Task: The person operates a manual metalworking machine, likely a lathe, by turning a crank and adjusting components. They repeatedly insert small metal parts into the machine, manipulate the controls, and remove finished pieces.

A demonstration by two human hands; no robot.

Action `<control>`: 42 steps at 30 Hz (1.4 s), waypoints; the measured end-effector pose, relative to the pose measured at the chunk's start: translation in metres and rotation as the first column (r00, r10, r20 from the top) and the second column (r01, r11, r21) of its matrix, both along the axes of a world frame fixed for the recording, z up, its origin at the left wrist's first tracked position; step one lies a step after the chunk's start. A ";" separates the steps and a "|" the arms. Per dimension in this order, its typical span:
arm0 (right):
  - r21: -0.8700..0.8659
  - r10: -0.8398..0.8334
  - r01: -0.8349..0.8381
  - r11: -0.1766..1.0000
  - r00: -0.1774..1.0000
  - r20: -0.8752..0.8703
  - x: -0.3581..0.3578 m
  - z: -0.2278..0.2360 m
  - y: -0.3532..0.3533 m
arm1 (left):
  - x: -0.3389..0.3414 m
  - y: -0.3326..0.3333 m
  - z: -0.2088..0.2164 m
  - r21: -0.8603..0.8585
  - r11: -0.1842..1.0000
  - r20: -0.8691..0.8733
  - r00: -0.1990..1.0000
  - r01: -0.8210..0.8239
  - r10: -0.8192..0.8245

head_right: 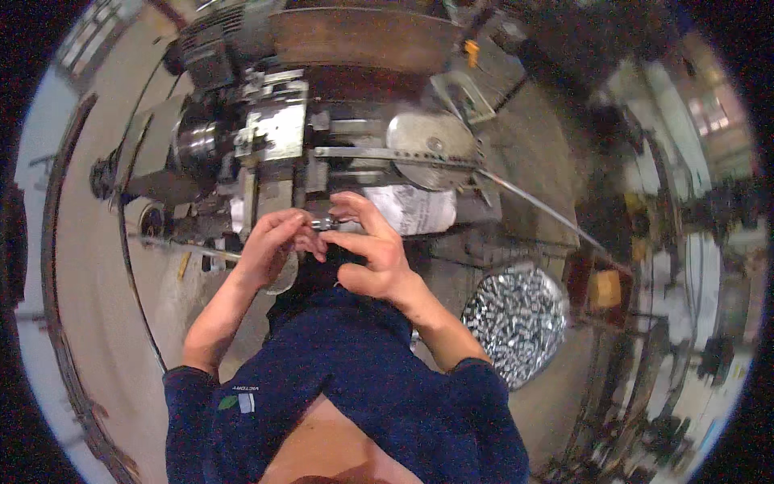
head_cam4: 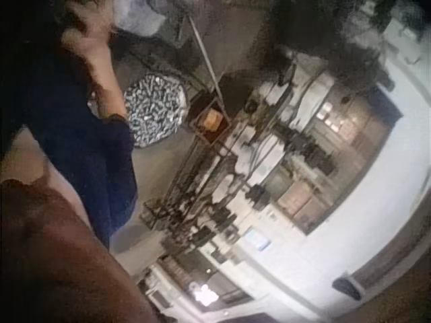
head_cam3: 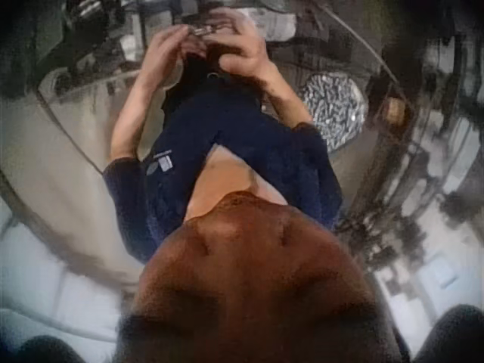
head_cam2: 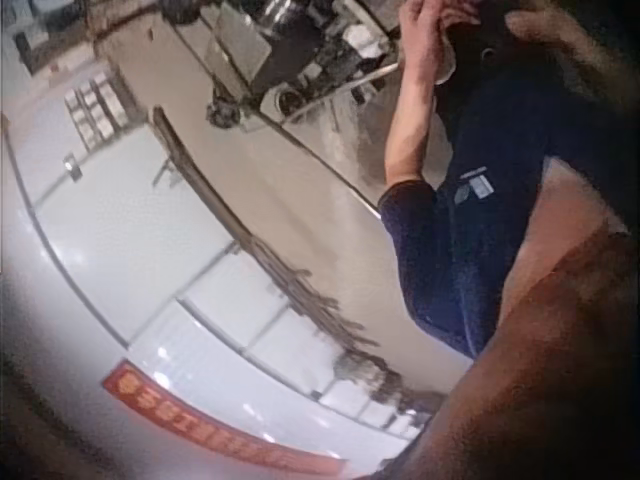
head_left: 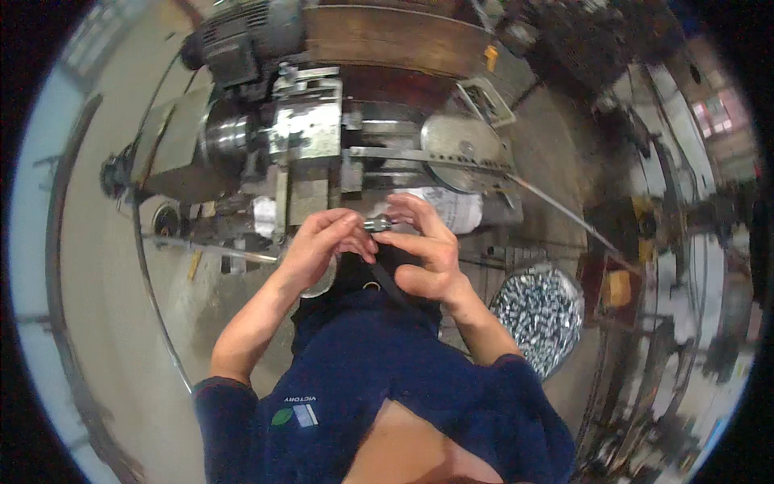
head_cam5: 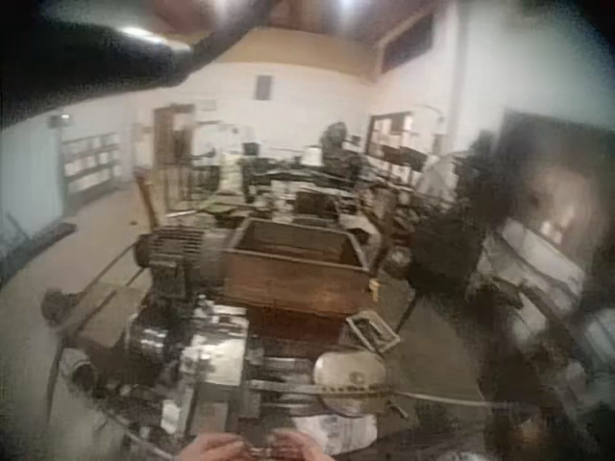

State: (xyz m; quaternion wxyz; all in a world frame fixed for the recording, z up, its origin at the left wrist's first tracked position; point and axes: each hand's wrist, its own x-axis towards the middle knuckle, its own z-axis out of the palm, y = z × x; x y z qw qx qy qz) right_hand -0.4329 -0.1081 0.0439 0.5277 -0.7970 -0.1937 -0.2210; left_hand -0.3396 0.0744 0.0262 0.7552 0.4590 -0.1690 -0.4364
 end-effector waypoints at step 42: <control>-0.850 0.049 -0.127 0.511 0.992 -0.119 0.264 -0.006 0.095 | 0.024 0.285 0.053 0.366 -0.045 0.823 0.346 -0.930 -0.450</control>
